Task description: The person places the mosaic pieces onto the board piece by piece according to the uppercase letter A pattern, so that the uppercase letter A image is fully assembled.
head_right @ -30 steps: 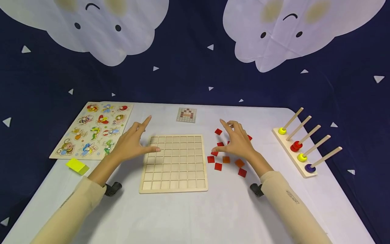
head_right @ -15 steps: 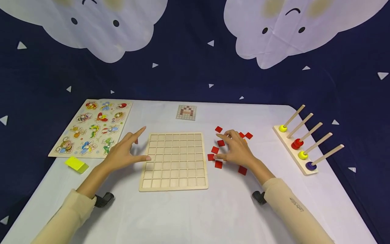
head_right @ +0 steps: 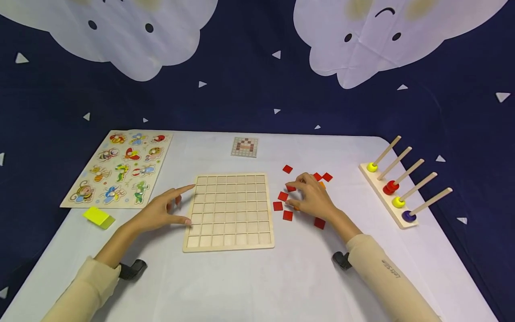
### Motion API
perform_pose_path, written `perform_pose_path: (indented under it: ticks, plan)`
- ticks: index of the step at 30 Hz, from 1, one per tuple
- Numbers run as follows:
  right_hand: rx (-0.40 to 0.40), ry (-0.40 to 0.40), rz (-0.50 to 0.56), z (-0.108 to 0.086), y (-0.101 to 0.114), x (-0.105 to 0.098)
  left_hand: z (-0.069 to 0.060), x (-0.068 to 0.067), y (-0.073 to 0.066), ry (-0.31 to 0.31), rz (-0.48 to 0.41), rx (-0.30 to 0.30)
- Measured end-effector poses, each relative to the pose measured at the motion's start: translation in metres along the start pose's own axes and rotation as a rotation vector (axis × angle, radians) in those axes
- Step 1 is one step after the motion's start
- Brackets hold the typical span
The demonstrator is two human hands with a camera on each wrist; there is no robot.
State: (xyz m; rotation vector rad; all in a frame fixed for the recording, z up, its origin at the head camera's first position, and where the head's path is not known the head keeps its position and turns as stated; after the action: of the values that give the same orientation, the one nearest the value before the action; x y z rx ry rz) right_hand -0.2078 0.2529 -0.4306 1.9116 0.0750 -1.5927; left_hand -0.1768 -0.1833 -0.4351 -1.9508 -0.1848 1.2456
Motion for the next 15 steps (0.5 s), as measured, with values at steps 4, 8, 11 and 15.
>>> perform_pose_path:
  ticks: [4, 8, 11, 15]
  plan:
    - [-0.016, -0.002, -0.016, 0.004, -0.001, 0.004, -0.002, 0.003, 0.008, 0.041, -0.054, 0.011]
    - [-0.020, 0.000, -0.038, 0.009, 0.001, 0.006, -0.004, 0.005, 0.015, 0.045, -0.065, 0.003]
    - [-0.007, 0.007, -0.056, 0.012, 0.003, 0.006, -0.002, 0.005, 0.016, 0.040, -0.065, 0.006]
    - [0.017, 0.015, -0.062, 0.013, 0.006, 0.004, 0.003, 0.006, 0.016, 0.032, -0.054, 0.007]
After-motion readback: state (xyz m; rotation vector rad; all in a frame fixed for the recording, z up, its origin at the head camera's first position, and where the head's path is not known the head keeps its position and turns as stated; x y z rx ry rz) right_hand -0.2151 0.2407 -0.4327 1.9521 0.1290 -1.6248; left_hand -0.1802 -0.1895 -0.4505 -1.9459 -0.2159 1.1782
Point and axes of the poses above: each hand's wrist, its own z-axis towards the middle knuckle, its own x-axis out of the palm, y = z × x, the point moved 1 cm from there along z, towards the middle knuckle, and after that the axes turned 15 degrees about y, right-handed, at the moved point
